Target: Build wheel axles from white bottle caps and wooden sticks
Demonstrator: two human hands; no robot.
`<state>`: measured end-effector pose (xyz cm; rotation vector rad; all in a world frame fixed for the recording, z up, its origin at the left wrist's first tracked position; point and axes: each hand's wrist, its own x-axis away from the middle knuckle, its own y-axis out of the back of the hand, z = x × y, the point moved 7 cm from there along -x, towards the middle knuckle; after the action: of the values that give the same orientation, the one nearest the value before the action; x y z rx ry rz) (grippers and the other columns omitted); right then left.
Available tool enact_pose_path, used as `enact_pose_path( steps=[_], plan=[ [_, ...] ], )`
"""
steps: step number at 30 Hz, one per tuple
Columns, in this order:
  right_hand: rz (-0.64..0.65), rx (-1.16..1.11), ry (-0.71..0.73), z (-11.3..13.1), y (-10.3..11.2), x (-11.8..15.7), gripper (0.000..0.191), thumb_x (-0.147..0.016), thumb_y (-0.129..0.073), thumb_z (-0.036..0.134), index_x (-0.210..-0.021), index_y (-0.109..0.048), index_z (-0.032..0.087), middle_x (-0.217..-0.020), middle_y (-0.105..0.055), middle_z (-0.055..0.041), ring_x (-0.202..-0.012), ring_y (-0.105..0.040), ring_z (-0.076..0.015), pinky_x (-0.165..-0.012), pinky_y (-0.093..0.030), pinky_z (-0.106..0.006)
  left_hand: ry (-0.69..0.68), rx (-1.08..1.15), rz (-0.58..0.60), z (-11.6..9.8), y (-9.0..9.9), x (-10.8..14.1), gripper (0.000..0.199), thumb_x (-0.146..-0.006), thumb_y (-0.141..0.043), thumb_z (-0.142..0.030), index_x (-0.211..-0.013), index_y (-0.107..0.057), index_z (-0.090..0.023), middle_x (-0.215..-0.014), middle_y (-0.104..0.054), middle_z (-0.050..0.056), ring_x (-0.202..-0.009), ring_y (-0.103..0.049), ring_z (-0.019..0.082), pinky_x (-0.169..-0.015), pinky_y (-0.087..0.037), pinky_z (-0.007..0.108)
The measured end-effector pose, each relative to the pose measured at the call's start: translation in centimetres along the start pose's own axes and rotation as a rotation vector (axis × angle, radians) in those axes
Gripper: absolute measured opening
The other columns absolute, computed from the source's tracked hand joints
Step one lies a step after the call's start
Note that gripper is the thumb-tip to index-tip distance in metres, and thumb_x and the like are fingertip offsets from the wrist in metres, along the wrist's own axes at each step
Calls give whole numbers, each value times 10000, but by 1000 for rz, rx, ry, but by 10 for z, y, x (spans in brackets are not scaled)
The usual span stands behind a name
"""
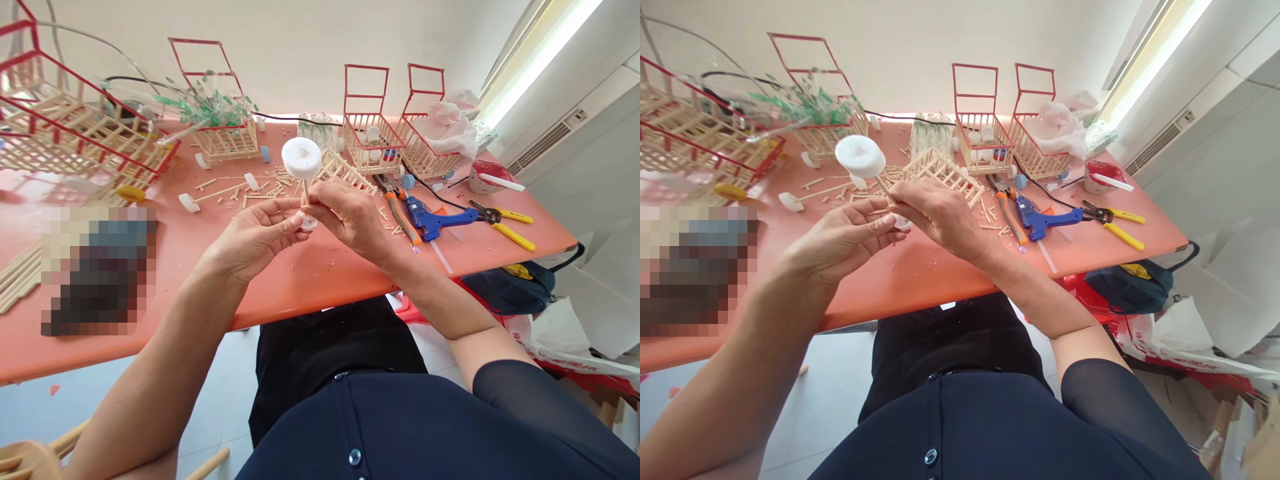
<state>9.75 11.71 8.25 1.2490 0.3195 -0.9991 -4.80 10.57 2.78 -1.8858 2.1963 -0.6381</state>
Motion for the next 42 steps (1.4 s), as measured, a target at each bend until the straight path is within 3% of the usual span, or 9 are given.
enact_pose_path(
  steps=[7, 15, 24, 28, 31, 42],
  plan=[
    [30, 7, -21, 1, -1, 0, 339, -1179, -398, 413, -1112, -653, 199, -1059, -714, -61, -1060, -669, -185, -974, -542, -348, -23, -28, -43, 2, 7, -2, 549, -612, -1083, -282, -1071, -805, -166, -878, -819, 43, -749, -763, 133, -777, -637, 242],
    [-8, -30, -13, 1, -1, 0, 359, -1172, -413, 454, -1099, -655, 200, -1031, -711, -48, -1023, -684, -169, -962, -549, -318, -106, -55, -71, -3, 3, 1, 573, -544, -1103, -373, -1012, -846, -166, -854, -815, 45, -724, -734, 122, -731, -604, 216],
    [-59, 25, -2, 3, 6, -1, 339, -1174, -423, 430, -1034, -620, 194, -969, -679, -28, -961, -662, -157, -905, -521, -294, -16, -3, -74, -1, -1, 2, 297, -830, -946, -410, -890, -813, -152, -900, -796, 64, -819, -767, 162, -786, -654, 271],
    [-44, 29, 4, 2, 3, -1, 331, -1179, -412, 421, -1041, -614, 197, -975, -688, -28, -959, -662, -155, -898, -521, -291, -44, -45, -20, -2, -3, 2, 470, -681, -1040, -439, -969, -834, -130, -889, -795, 66, -818, -755, 154, -741, -651, 236],
    [-32, 23, 34, 4, 2, -1, 335, -1184, -397, 405, -1047, -621, 197, -969, -697, -27, -962, -669, -153, -896, -523, -283, -107, -98, -51, -5, 0, 3, 554, -586, -1080, -434, -999, -849, -146, -903, -818, 65, -797, -756, 144, -728, -644, 219],
    [-7, -2, 18, -2, -2, 0, 300, -1160, -472, 404, -1047, -669, 208, -959, -714, -31, -940, -658, -162, -917, -529, -296, -138, -182, -157, -7, 5, 2, 620, -484, -1096, -494, -922, -815, -157, -773, -805, 41, -702, -769, 161, -737, -643, 265]
  ],
)
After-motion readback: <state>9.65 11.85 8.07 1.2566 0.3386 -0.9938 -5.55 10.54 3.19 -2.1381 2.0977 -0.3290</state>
